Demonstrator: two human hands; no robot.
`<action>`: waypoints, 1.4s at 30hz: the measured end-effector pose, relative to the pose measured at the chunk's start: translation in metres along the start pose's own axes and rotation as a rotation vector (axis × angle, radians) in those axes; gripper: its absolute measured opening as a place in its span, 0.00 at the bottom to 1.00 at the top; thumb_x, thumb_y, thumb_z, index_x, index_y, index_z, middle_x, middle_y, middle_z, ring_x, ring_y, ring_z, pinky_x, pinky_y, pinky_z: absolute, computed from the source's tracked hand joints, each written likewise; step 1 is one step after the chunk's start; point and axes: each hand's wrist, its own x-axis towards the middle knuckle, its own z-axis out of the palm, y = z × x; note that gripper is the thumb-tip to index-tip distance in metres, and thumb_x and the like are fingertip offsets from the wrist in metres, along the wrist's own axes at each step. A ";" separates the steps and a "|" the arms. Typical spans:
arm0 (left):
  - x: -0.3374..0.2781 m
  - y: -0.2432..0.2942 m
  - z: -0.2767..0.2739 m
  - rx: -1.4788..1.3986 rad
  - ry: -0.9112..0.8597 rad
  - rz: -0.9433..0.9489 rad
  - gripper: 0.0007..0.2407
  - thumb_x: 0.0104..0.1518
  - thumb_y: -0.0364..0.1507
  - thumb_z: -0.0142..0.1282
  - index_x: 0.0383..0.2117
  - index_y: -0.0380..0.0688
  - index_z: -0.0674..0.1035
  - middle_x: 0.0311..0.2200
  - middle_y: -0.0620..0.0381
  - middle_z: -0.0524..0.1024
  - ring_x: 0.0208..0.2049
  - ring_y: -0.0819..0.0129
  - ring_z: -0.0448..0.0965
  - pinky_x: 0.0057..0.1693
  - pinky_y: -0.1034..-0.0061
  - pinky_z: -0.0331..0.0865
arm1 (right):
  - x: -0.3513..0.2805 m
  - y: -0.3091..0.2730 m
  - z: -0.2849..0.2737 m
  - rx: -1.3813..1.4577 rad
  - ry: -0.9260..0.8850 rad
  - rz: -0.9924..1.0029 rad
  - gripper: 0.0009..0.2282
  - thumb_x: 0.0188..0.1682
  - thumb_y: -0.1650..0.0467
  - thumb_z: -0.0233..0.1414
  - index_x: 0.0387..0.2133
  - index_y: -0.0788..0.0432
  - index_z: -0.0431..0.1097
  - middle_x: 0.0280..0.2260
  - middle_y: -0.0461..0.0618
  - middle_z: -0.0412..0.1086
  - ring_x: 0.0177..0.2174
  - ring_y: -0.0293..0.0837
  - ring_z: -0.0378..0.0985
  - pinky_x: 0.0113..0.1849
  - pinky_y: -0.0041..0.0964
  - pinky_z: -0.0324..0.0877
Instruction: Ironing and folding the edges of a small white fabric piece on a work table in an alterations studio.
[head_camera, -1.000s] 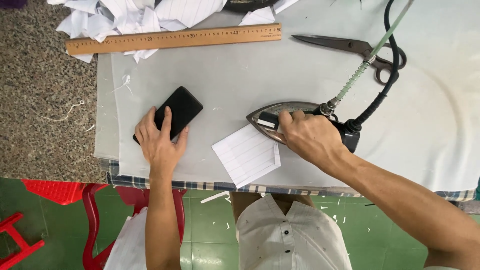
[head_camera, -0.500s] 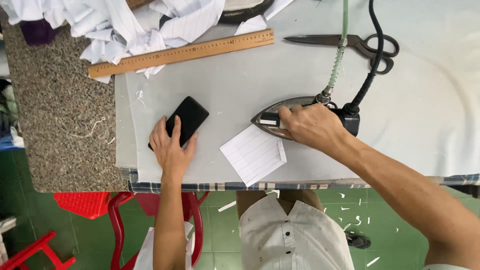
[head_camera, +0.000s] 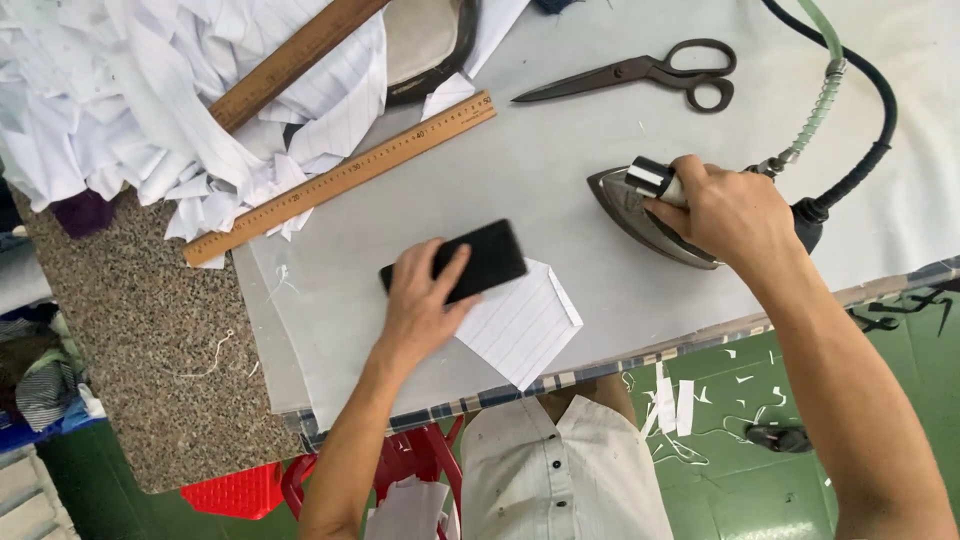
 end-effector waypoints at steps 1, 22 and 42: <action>0.017 0.018 0.006 -0.004 0.000 0.004 0.33 0.57 0.41 0.68 0.67 0.51 0.64 0.59 0.37 0.65 0.58 0.42 0.67 0.64 0.45 0.64 | 0.000 0.001 -0.003 -0.003 -0.002 0.005 0.24 0.58 0.48 0.49 0.37 0.56 0.64 0.19 0.46 0.71 0.15 0.56 0.72 0.16 0.46 0.68; 0.024 -0.009 0.037 0.006 -0.384 -0.045 0.26 0.57 0.39 0.59 0.65 0.69 0.70 0.71 0.54 0.57 0.73 0.57 0.50 0.74 0.54 0.37 | -0.004 -0.002 -0.037 0.056 -0.078 0.109 0.20 0.53 0.54 0.56 0.45 0.57 0.72 0.26 0.48 0.77 0.26 0.48 0.84 0.31 0.39 0.78; 0.000 -0.016 0.077 0.140 0.292 -0.040 0.14 0.58 0.34 0.64 0.49 0.45 0.82 0.53 0.49 0.76 0.59 0.49 0.74 0.67 0.50 0.63 | -0.033 -0.068 0.023 0.532 0.741 -0.415 0.03 0.46 0.72 0.61 0.31 0.57 0.77 0.31 0.51 0.71 0.33 0.54 0.76 0.40 0.51 0.72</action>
